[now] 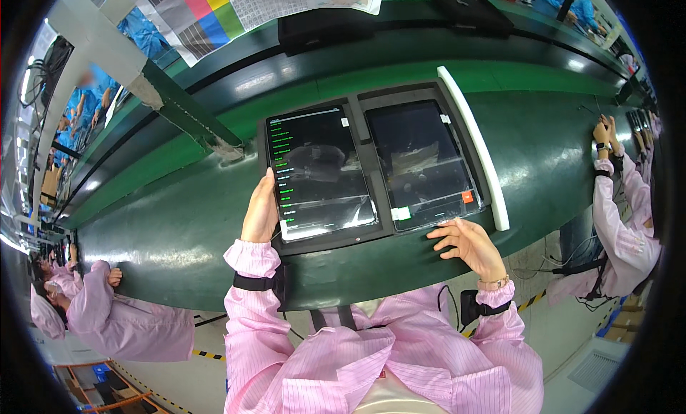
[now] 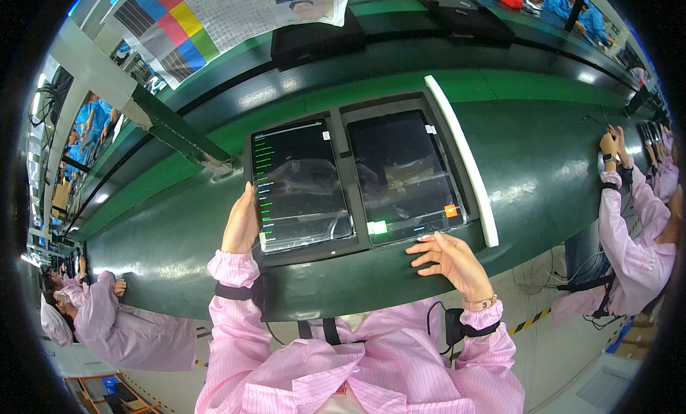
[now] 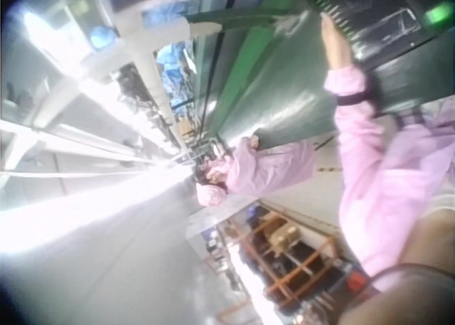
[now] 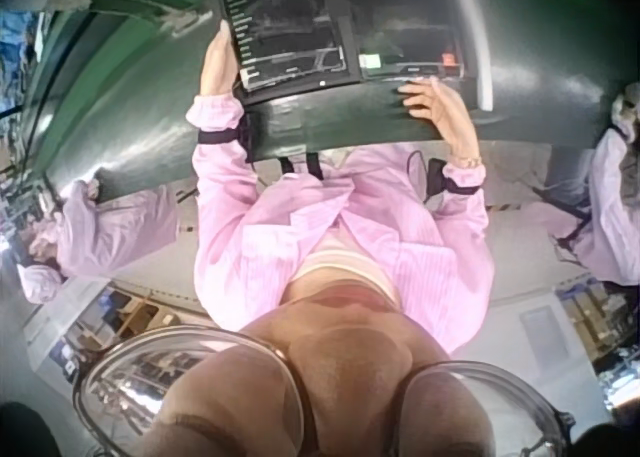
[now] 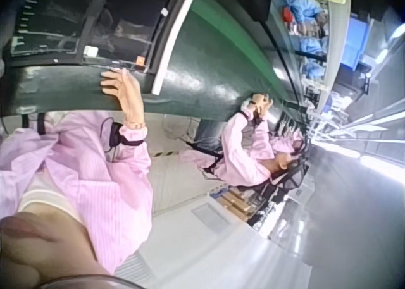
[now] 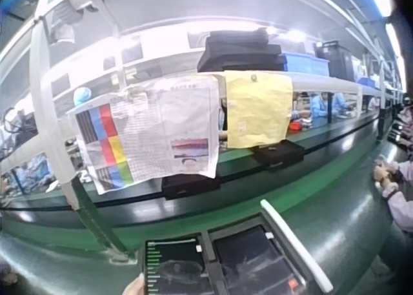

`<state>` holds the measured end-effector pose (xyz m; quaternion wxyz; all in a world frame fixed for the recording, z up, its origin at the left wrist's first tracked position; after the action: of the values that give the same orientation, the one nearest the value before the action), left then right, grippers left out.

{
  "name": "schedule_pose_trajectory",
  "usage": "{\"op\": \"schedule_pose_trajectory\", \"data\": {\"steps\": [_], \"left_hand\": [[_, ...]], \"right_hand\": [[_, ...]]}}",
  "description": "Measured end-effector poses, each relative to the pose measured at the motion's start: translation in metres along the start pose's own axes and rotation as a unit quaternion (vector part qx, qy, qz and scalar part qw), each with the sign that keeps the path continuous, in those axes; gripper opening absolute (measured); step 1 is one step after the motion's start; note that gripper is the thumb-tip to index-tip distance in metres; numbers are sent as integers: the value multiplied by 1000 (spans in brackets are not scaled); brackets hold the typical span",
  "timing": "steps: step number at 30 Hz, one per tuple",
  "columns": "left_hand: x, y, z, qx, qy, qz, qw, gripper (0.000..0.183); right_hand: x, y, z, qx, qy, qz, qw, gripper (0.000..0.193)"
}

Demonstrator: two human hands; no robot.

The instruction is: Testing and inspecting hardware/software functions of tablet devices on a production line.

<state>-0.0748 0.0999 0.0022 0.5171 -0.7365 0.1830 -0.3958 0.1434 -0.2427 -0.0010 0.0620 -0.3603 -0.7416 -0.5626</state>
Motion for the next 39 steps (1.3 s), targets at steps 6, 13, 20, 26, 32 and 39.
{"op": "schedule_pose_trajectory", "data": {"steps": [6, 13, 20, 26, 32, 39], "left_hand": [[13, -32, -28, 28, -38, 64, 997, 50], [21, -45, -43, 111, -23, 195, 974, 39], [38, -20, -53, 69, 54, 194, 977, 35], [59, -16, -55, 72, 115, 194, 972, 29], [101, 10, -62, 12, 220, 99, 970, 43], [129, -3, -58, 31, 212, -136, 967, 60]], "right_hand": [[1, 5, 5, 11, -18, -52, 998, 48], [-3, 23, 14, -137, -36, -37, 989, 49], [19, 27, 54, -122, -27, 89, 988, 49], [25, 33, 64, -144, -62, 83, 984, 40], [55, 37, 47, -219, -86, 25, 972, 39], [101, 20, 7, -241, 15, -102, 965, 38]]}}
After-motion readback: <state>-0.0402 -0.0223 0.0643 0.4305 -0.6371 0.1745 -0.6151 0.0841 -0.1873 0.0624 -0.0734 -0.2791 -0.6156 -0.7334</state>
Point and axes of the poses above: each hand's wrist, its own z-axis towards the middle knuckle, its own x-axis out of the palm, y = z × x, the point moved 2 cm from there along z, towards the middle knuckle, and after that the axes turned 7 degrees about y, right-handed, at the moved point
